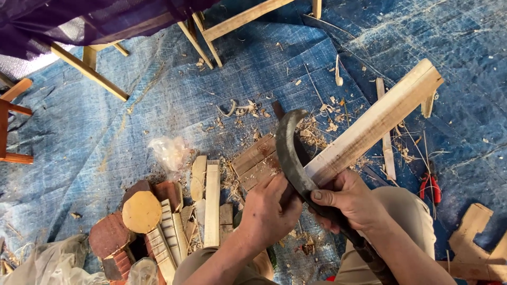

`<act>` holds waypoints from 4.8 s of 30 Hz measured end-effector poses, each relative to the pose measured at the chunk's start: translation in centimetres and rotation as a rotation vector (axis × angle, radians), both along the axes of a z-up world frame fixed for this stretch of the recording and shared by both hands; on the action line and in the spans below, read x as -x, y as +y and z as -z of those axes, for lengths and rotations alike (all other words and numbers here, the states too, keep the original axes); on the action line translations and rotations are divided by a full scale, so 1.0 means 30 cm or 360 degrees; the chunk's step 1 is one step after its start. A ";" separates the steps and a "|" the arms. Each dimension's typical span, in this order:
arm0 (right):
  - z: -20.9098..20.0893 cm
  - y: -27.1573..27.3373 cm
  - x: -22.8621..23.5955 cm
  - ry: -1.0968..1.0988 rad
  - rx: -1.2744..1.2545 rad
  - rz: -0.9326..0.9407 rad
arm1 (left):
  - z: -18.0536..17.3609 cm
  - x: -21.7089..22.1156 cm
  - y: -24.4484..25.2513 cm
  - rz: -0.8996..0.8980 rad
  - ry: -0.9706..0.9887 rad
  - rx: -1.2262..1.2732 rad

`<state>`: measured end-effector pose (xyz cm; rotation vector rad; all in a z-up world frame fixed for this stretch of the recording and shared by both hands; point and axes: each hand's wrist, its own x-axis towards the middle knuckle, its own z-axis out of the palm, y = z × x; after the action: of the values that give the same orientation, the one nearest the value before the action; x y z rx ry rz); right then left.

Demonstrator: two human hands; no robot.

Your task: Shaping a wooden instrument neck using a drawknife and adjusting it with a hammer while sitting on a workshop floor.

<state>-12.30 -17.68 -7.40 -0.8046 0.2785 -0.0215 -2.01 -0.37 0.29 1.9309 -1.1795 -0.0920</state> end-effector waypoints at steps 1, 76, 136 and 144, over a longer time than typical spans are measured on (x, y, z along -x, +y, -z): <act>-0.007 0.002 -0.003 -0.0002 -0.0001 -0.0003 | -0.004 -0.005 -0.001 -0.0003 -0.0002 -0.0001; 0.028 -0.147 -0.216 -0.0137 -0.0008 -0.0071 | 0.145 -0.147 -0.043 -0.0417 0.2326 0.1478; -0.184 0.040 -0.186 -0.0122 0.0015 -0.0084 | 0.232 -0.016 -0.052 -0.0282 0.2330 0.1540; -0.189 0.006 -0.195 0.0084 -0.0038 0.0002 | 0.059 0.026 -0.087 -0.1034 0.1518 0.0008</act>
<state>-6.45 -17.49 -1.73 -0.7819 0.3285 0.0020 -2.81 -2.98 -1.48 1.8085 0.0777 -0.5774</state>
